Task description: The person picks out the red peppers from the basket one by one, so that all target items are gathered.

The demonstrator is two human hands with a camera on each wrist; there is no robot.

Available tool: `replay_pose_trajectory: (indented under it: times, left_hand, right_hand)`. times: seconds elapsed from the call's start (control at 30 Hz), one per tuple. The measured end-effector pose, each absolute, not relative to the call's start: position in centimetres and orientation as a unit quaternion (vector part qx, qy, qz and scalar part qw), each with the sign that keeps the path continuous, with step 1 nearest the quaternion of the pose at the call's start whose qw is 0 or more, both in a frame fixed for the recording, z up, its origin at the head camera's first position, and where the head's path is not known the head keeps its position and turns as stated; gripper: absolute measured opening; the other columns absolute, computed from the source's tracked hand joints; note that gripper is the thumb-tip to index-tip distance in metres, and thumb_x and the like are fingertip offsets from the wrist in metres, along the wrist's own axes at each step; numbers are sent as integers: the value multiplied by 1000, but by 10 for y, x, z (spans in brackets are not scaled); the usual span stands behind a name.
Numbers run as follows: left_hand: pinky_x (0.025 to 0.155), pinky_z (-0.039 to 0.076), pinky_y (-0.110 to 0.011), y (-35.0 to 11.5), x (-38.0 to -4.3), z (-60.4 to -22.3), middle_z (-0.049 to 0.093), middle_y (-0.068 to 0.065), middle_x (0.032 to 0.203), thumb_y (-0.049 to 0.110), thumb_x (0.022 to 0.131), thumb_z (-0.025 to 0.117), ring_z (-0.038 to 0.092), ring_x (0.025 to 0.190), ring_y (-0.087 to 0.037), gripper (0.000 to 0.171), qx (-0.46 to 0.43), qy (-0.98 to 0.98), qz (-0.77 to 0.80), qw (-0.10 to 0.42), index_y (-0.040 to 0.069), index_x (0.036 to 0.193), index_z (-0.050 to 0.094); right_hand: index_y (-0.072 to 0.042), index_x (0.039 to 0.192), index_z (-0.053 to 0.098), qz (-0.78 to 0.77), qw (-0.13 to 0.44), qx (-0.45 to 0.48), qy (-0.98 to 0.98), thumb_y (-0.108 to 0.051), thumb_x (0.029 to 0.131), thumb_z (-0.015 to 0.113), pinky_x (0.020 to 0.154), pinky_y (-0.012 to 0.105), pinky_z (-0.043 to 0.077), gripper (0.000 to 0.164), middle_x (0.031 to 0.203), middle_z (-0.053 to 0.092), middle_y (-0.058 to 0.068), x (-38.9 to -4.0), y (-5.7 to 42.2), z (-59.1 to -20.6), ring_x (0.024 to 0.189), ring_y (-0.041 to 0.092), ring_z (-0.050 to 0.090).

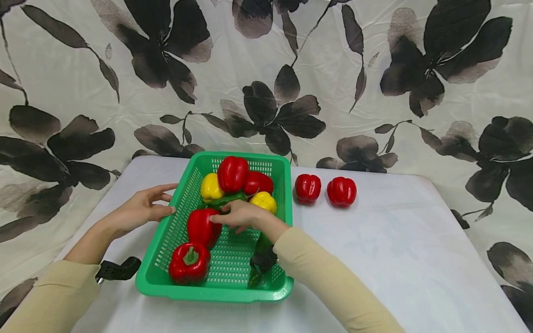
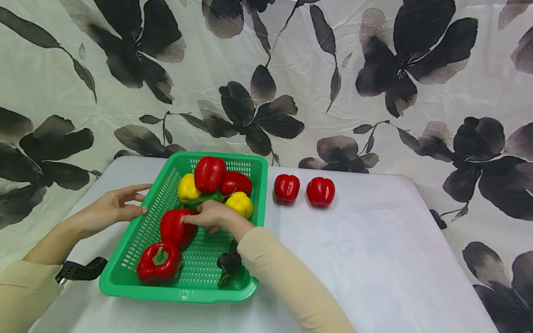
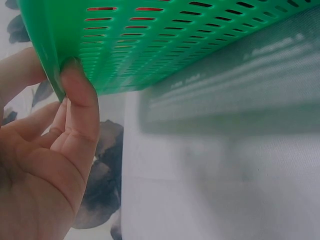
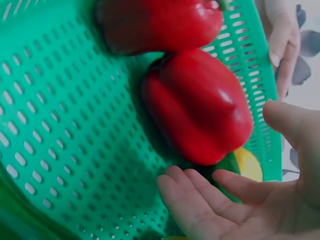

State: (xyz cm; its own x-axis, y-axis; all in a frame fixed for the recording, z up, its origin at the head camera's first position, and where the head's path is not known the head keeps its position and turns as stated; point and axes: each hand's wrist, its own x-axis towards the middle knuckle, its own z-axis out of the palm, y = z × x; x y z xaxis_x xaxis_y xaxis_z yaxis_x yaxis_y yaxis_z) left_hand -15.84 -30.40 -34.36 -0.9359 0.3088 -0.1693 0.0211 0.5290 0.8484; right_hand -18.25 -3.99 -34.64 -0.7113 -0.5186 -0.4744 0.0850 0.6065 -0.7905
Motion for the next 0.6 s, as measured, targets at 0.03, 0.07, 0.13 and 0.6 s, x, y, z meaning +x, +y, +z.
replay_pose_trajectory:
  times: [0.03, 0.07, 0.13, 0.6]
  left_hand:
    - [75, 55, -39, -304, -159, -344, 48, -24, 122, 21, 89, 60, 63, 88, -23, 70, 94, 861, 476, 152, 5, 145, 22]
    - [75, 55, -39, -303, -159, -344, 48, -24, 122, 21, 89, 60, 63, 88, -23, 70, 92, 861, 476, 153, 6, 145, 22]
    - [76, 55, -39, -303, -159, -345, 48, -24, 122, 21, 88, 61, 63, 89, -24, 70, 89, 862, 475, 154, 6, 145, 23]
    - [76, 55, -39, -304, -158, -343, 47, -24, 123, 21, 89, 60, 62, 90, -23, 70, 94, 860, 476, 157, 5, 146, 21]
  right_hand:
    - [-3, 134, 43, -421, 357, -131, 823, -39, 88, 59, 80, 34, 53, 61, 133, 47, 11, -183, -40, -347, 103, 26, 59]
    - [-3, 135, 42, -419, 358, -130, 824, -39, 88, 59, 80, 34, 53, 61, 134, 45, 11, -183, -41, -348, 103, 25, 59]
    - [-3, 136, 41, -410, 358, -129, 829, -40, 87, 59, 80, 33, 53, 63, 136, 45, 10, -183, -42, -349, 102, 24, 59]
    - [2, 119, 51, -382, 342, -124, 850, -41, 86, 60, 76, 35, 54, 55, 99, 54, 6, -180, -55, -350, 96, 27, 58]
